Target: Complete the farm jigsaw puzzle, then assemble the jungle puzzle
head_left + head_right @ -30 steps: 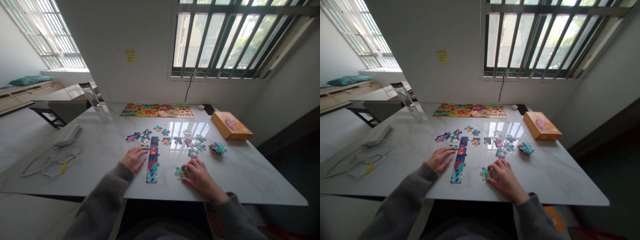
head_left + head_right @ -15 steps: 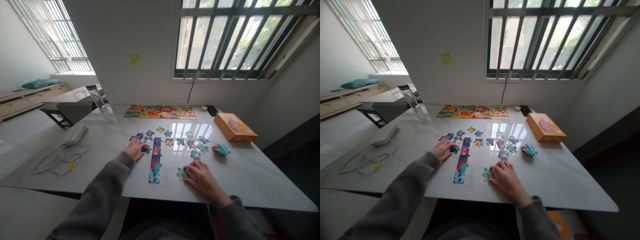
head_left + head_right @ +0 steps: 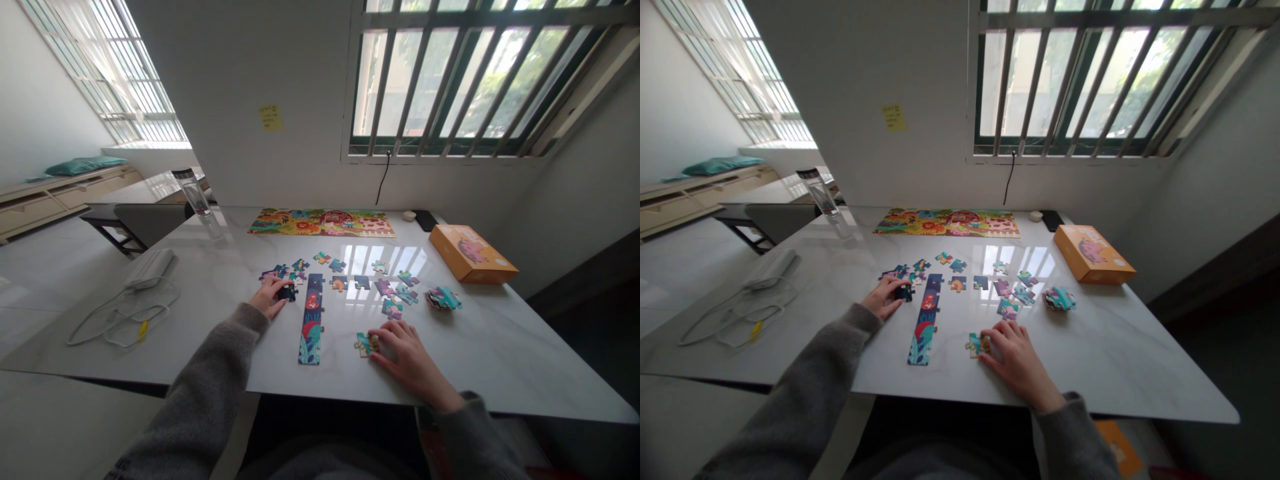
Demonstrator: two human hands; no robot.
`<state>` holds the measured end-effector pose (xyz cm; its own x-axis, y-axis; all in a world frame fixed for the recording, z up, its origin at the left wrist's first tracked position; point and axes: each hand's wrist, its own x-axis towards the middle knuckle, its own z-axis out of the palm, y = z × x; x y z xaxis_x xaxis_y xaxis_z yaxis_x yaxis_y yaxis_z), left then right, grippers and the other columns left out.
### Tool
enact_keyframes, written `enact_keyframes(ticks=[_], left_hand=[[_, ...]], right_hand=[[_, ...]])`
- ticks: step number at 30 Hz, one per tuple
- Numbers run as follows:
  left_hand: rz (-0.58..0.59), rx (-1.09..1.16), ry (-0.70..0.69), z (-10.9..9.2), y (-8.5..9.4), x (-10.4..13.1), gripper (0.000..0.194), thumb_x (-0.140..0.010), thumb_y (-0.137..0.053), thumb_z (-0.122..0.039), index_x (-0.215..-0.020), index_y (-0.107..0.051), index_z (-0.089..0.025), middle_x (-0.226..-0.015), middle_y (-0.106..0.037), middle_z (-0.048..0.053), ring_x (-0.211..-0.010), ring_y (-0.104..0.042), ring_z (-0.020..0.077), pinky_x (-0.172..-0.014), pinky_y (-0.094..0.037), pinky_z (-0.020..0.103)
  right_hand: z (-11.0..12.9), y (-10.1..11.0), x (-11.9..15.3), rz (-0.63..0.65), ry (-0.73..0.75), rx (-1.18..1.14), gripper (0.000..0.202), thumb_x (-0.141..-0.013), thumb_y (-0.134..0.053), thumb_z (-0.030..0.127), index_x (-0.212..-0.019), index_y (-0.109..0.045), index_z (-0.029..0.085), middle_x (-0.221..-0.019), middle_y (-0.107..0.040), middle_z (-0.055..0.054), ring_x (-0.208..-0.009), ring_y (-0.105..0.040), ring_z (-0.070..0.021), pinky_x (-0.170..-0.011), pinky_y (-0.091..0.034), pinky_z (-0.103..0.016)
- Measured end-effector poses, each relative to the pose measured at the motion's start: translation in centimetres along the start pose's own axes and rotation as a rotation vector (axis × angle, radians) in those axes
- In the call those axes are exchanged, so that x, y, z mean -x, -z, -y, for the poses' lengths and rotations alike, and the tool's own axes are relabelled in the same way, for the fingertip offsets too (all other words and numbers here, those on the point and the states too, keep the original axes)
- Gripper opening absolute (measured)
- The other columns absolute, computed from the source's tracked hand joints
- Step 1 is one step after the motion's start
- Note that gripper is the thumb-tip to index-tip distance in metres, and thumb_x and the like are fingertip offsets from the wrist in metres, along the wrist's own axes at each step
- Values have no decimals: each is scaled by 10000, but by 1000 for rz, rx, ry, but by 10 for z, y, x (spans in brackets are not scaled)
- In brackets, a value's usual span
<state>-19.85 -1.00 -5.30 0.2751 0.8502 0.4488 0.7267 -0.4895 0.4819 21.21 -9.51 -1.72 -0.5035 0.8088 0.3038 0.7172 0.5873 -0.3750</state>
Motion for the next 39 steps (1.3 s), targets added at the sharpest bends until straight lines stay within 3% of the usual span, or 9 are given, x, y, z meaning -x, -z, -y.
enact_keyframes(ticks=[7,11,17,22,27,31,34,37,39], left_hand=[[-32,174,110,-22,4,-2,444,-786,-632,-199,-1229,-622,-203,-1079,-649,82,-934,-633,226,-856,-531,379],[-66,494,241,-39,7,-7,513,-777,-714,-290,-1246,-537,-179,-797,-631,-3,-692,-611,150,-717,-528,305],[-80,799,321,-68,3,-16,438,-699,-830,-464,-937,-628,-157,-724,-646,4,-619,-600,125,-585,-506,250],[-47,752,260,-99,-8,-27,384,-738,-813,-482,-884,-713,-141,-793,-711,53,-707,-648,154,-683,-547,285],[-22,758,219,-121,-19,-41,371,-771,-789,-480,-907,-724,-142,-844,-728,69,-772,-678,177,-731,-563,307],[8,823,208,-125,-31,-49,385,-781,-780,-487,-928,-716,-137,-847,-727,73,-772,-687,190,-735,-567,334],[23,814,202,-124,-39,-50,368,-793,-770,-473,-925,-707,-135,-854,-718,78,-788,-684,198,-745,-564,348],[50,728,159,-125,-41,-47,311,-858,-704,-398,-1029,-687,-139,-889,-703,79,-806,-671,191,-757,-558,344],[8,576,74,-125,-38,-43,279,-888,-655,-331,-1102,-668,-154,-929,-674,74,-809,-645,181,-768,-551,343]], right_hand=[[0,0,0,-10,16,-9,281,-904,-661,284,-1185,-646,276,-1075,-641,-76,-1043,-575,-269,-913,-461,-436],[-2,-1,0,-58,34,-40,244,-938,-615,290,-1179,-644,268,-1045,-647,-74,-1010,-592,-258,-893,-476,-422],[12,-4,-9,-194,91,-133,166,-966,-555,241,-1091,-664,242,-970,-653,-71,-939,-607,-239,-879,-484,-404],[32,8,-38,-122,156,-216,183,-986,-499,203,-1053,-666,240,-920,-661,-64,-900,-604,-221,-850,-472,-390],[34,19,-87,-24,84,-341,135,-966,-539,286,-1033,-633,214,-786,-623,-15,-757,-585,-176,-744,-459,-328],[24,6,-116,74,11,-545,197,-964,-526,384,-972,-606,204,-705,-567,19,-643,-517,-143,-609,-412,-275],[16,-10,-123,101,-1,-659,269,-959,-518,434,-843,-566,196,-697,-551,19,-629,-491,-134,-581,-389,-264],[9,-18,-121,69,-42,-642,318,-947,-520,464,-771,-527,200,-680,-538,17,-630,-476,-140,-581,-367,-269],[5,-19,-119,47,-68,-615,322,-945,-509,465,-756,-510,205,-668,-528,18,-630,-472,-145,-587,-359,-274]])
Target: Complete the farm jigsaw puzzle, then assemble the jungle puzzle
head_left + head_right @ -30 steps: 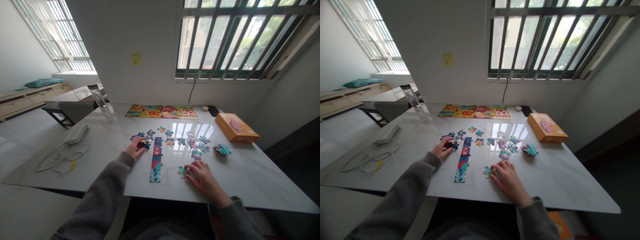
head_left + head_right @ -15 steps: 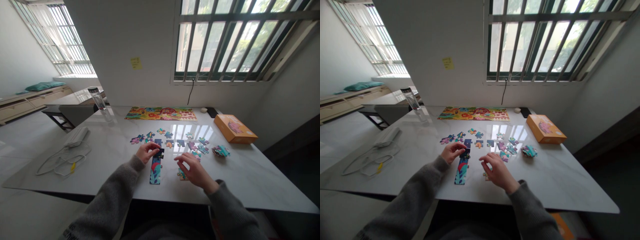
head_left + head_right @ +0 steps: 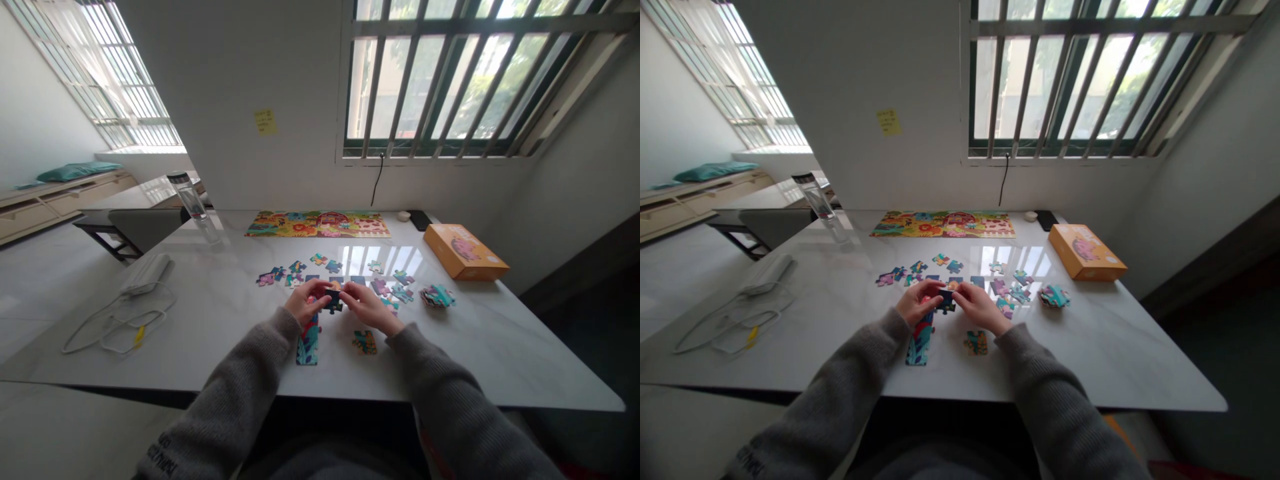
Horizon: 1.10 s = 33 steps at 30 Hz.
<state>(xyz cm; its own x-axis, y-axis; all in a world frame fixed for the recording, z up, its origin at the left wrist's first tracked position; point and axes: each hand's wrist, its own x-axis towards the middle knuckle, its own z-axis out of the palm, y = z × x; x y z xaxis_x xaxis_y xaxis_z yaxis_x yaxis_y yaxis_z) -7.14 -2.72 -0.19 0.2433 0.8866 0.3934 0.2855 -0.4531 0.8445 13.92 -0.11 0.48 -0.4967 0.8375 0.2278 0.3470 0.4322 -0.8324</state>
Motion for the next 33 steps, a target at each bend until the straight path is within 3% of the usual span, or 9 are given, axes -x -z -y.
enact_keyframes(ticks=[4,6,8,10,12,15,21,28,33], left_hand=[[-52,-327,-247,-2,8,5,297,-882,-602,-237,-1170,-653,-184,-1056,-608,85,-905,-602,200,-875,-528,371],[-59,-394,-301,-2,14,5,374,-868,-595,-213,-1240,-617,-184,-1088,-599,89,-944,-596,213,-913,-517,383],[-146,-442,-302,0,23,5,389,-864,-582,-200,-1251,-604,-174,-1064,-602,86,-937,-593,218,-923,-510,391],[-274,-488,-259,3,31,4,313,-879,-550,-190,-1181,-631,-169,-1001,-606,77,-907,-593,215,-903,-509,386],[-330,-520,-210,5,37,3,229,-893,-530,-194,-1084,-656,-178,-946,-607,66,-876,-595,210,-870,-511,373],[-236,-518,-237,5,34,5,230,-874,-576,-236,-1085,-657,-188,-961,-618,69,-905,-600,222,-876,-509,382],[9,-494,-312,4,9,7,529,-769,-728,-295,-1276,-597,-214,-1138,-622,98,-1068,-566,280,-988,-461,445],[1,-508,-312,9,8,7,507,-816,-720,-300,-1298,-589,-212,-1150,-603,103,-1077,-561,276,-984,-470,436],[1,-504,-289,11,11,5,476,-779,-767,-332,-1216,-620,-216,-1122,-603,98,-1061,-574,281,-977,-473,443]], right_hand=[[-6,6,3,-38,-15,37,299,-954,-476,443,-775,-514,207,-667,-518,27,-633,-466,-144,-611,-356,-275],[-11,7,3,-62,-28,59,305,-957,-469,444,-767,-507,209,-662,-514,30,-634,-463,-143,-614,-353,-273],[-15,8,4,-95,-41,86,313,-955,-471,447,-755,-504,209,-665,-517,29,-639,-463,-144,-614,-350,-272],[-18,8,4,-122,-51,109,316,-950,-474,451,-751,-510,208,-669,-522,25,-644,-468,-147,-613,-349,-275],[-19,8,4,-130,-57,124,323,-950,-468,456,-750,-518,208,-663,-522,22,-646,-475,-152,-610,-349,-278],[-17,7,3,-128,-52,113,337,-952,-461,470,-744,-512,209,-661,-519,21,-642,-474,-151,-605,-351,-281],[-8,0,3,-68,-69,-38,405,-932,-482,562,-740,-512,206,-642,-521,28,-615,-471,-139,-583,-366,-270],[-6,-3,3,-14,-133,-143,463,-896,-510,635,-728,-508,204,-620,-515,33,-576,-456,-125,-555,-366,-261],[-4,-3,5,-51,-48,-84,307,-946,-505,483,-839,-552,200,-718,-575,5,-650,-539,-152,-605,-442,-283]])
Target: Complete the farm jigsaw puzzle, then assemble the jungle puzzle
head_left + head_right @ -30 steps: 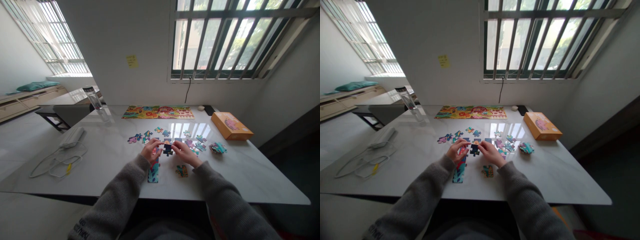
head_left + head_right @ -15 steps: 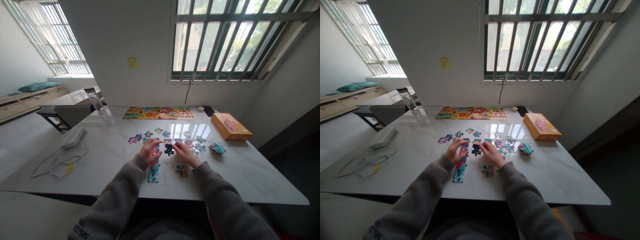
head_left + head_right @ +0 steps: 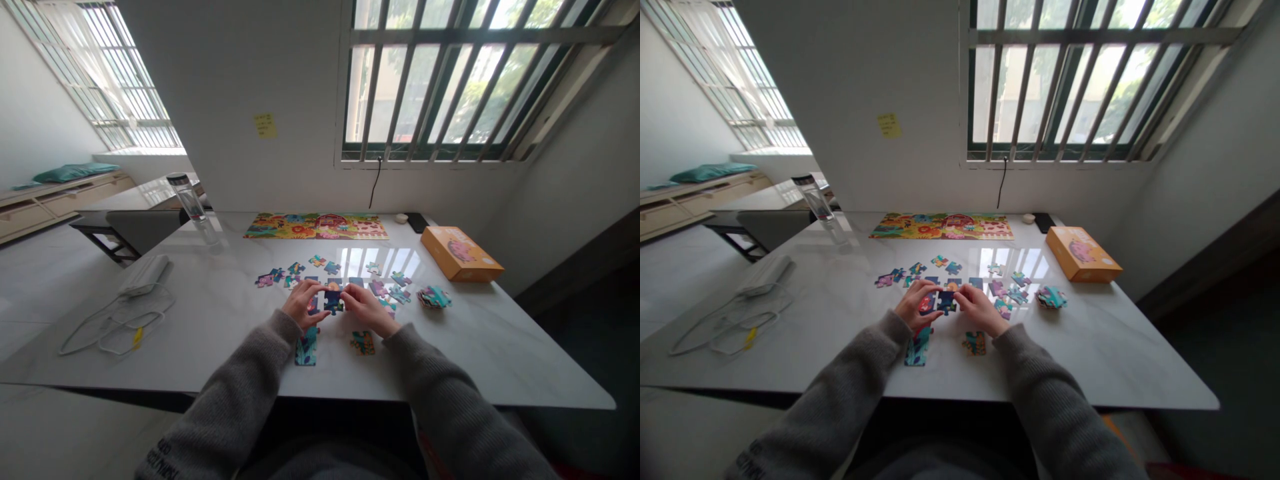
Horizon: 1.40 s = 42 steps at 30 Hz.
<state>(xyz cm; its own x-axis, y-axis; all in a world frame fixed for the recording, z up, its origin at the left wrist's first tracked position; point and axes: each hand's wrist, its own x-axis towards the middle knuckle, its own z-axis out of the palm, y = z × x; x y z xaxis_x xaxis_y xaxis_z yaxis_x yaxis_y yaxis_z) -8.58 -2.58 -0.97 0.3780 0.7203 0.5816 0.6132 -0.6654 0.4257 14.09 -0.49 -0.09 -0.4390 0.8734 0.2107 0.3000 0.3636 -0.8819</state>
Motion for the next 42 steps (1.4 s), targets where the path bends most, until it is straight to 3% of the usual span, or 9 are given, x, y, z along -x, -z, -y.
enact_keyframes(ticks=[2,4,6,10,14,17,20,27,42], left_hand=[[-19,-5,39,3,1,0,459,-775,-775,-343,-1188,-626,-212,-1106,-602,99,-1058,-573,284,-981,-469,449],[-33,-2,82,6,1,-1,444,-779,-774,-360,-1170,-633,-204,-1100,-599,101,-1055,-570,286,-983,-469,450],[-30,16,105,9,1,-1,438,-783,-772,-385,-1157,-643,-197,-1097,-595,105,-1052,-570,286,-979,-475,445],[10,10,119,13,-2,-1,441,-788,-762,-417,-1145,-656,-181,-1101,-609,113,-1053,-579,295,-971,-473,448],[7,-100,212,21,-2,2,528,-828,-708,-408,-1281,-587,-166,-1091,-649,107,-1037,-585,297,-965,-451,462],[-12,-167,273,29,1,4,372,-910,-572,-312,-1255,-610,-179,-1142,-652,105,-1086,-573,287,-982,-439,452],[43,-204,294,33,1,6,284,-903,-528,-228,-1147,-669,-187,-1182,-653,103,-1142,-562,289,-1002,-431,457],[210,-262,348,21,1,4,246,-883,-583,-242,-1098,-689,-191,-1215,-657,100,-1198,-555,308,-1010,-426,483],[251,-325,371,13,3,4,265,-883,-628,-279,-1139,-671,-224,-1245,-634,64,-1229,-538,281,-1010,-417,448]], right_hand=[[4,1,3,-52,140,79,228,-938,-550,382,-1072,-579,200,-954,-639,-58,-855,-611,-193,-715,-507,-322],[8,1,6,-32,288,169,368,-917,-598,299,-1273,-533,232,-1226,-599,-111,-1111,-582,-234,-842,-529,-367],[9,2,6,23,378,236,402,-919,-610,248,-1312,-532,262,-1339,-555,-111,-1245,-520,-249,-945,-511,-408],[1,1,4,9,434,300,322,-927,-621,214,-1245,-590,256,-1280,-612,-94,-1209,-542,-243,-1038,-461,-451],[-9,2,1,19,411,382,320,-907,-643,197,-1223,-614,240,-1247,-634,-97,-1144,-554,-257,-999,-474,-463],[-12,3,1,48,392,443,288,-893,-651,180,-1175,-637,234,-1221,-640,-93,-1108,-557,-262,-979,-477,-463],[-13,2,2,42,387,467,296,-885,-658,156,-1174,-627,216,-1228,-629,-95,-1105,-545,-253,-982,-475,-441],[-15,1,2,77,386,521,261,-864,-679,130,-1105,-640,223,-1199,-636,-81,-1080,-559,-240,-966,-478,-418],[-14,3,2,162,313,566,164,-893,-682,213,-1056,-679,235,-1165,-659,-64,-1056,-536,-241,-970,-434,-405]])
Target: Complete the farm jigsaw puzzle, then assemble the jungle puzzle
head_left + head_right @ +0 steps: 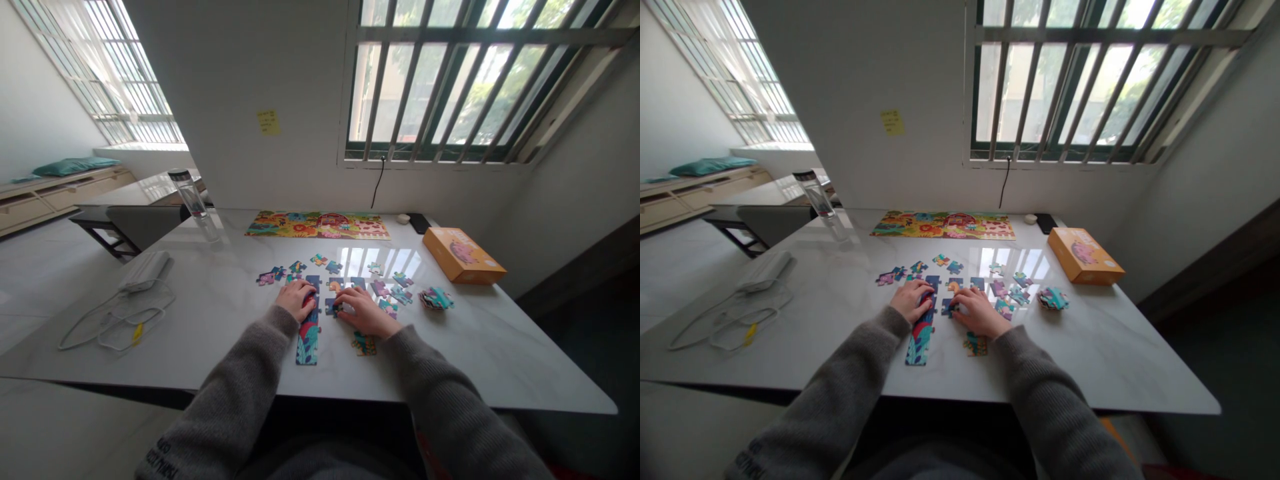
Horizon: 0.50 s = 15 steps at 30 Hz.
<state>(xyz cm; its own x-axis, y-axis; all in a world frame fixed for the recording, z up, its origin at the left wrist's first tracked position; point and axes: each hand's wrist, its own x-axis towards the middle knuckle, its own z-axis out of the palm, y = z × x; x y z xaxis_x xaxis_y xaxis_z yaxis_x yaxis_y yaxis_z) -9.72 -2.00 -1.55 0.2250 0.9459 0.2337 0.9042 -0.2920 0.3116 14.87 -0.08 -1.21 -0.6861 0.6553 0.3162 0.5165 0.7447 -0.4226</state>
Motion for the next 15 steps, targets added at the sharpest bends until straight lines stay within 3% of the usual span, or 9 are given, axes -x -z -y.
enact_keyframes(ticks=[6,10,15], left_hand=[[11,-14,4,1,0,-1,270,-882,-627,-290,-1143,-668,-232,-1255,-630,73,-1221,-539,285,-989,-426,440],[9,-10,4,2,0,-1,273,-875,-632,-289,-1141,-664,-235,-1251,-630,71,-1223,-537,286,-983,-427,434],[11,-18,-2,2,0,0,272,-880,-623,-292,-1144,-661,-238,-1252,-628,69,-1220,-538,282,-984,-422,433]], right_hand=[[-14,2,-24,-88,-50,97,148,-958,-585,224,-1078,-669,243,-1150,-674,-64,-1097,-509,-250,-951,-405,-401],[-21,4,-43,-17,-112,195,182,-925,-640,277,-1102,-663,237,-1210,-643,-82,-1157,-482,-277,-959,-379,-421],[-23,5,-49,39,-144,220,133,-896,-662,285,-1018,-674,232,-1120,-648,-71,-1112,-498,-271,-948,-363,-406]])
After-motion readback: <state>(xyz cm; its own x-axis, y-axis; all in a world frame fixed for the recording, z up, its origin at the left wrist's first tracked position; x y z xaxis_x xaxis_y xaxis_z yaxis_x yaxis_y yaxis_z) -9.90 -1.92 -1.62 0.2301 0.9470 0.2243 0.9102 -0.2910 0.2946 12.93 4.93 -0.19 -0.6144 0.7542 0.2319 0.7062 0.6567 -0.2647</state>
